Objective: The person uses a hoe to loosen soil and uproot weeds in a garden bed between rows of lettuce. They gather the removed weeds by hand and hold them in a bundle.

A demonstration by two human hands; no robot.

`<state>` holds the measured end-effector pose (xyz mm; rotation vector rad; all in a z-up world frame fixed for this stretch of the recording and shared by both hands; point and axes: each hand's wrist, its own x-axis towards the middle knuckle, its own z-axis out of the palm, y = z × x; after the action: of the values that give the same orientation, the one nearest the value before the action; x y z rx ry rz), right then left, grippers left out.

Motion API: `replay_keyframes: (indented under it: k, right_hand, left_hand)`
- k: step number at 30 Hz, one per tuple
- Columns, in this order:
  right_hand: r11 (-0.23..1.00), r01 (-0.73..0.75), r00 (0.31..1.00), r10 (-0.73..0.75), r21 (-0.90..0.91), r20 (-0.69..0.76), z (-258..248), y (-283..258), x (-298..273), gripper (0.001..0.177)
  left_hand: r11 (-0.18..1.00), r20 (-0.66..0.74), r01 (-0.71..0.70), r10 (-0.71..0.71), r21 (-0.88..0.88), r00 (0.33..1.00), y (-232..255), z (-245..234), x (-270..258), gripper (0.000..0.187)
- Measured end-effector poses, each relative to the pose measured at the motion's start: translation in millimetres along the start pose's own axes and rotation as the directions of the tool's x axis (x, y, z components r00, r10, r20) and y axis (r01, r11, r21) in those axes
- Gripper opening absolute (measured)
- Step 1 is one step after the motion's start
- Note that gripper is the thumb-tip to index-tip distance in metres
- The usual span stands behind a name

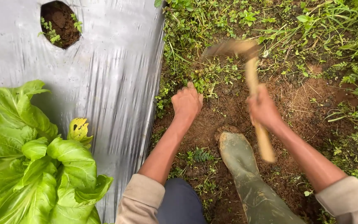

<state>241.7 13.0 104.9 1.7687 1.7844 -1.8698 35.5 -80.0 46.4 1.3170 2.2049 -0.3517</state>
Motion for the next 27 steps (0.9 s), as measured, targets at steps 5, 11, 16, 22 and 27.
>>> replay_keyframes:
  k: [5, 11, 16, 22, 27]
  right_hand:
    - [0.990, -0.095, 0.985, 0.108, -0.101, 0.137, 12.6, 47.6, -0.5, 0.026]
    - [0.994, -0.083, 0.988, 0.091, -0.067, 0.127, 4.5, 27.7, -8.4, 0.027]
    - [0.995, 0.045, 0.996, -0.038, 0.088, -0.076, 4.0, 8.7, -1.9, 0.023]
    - [0.997, -0.072, 0.996, 0.073, -0.023, 0.056, 1.6, 29.3, -14.8, 0.020]
    - [1.000, 0.025, 0.999, -0.025, 0.007, -0.029, -12.4, 27.6, -15.7, 0.023]
  left_hand:
    - [0.980, -0.300, -0.193, 0.198, 0.045, 0.933, 4.5, -18.6, -5.6, 0.080]
    - [0.960, -0.141, -0.219, 0.244, 0.173, 0.960, 0.3, 17.5, 30.9, 0.082]
    - [0.958, -0.237, -0.178, 0.231, 0.227, 0.944, -3.6, 42.4, 57.1, 0.048]
    - [0.951, -0.377, -0.190, 0.274, 0.245, 0.885, -7.4, 25.2, 44.7, 0.033]
    - [0.946, -0.333, -0.284, 0.321, 0.157, 0.887, -7.8, 16.6, 17.4, 0.039]
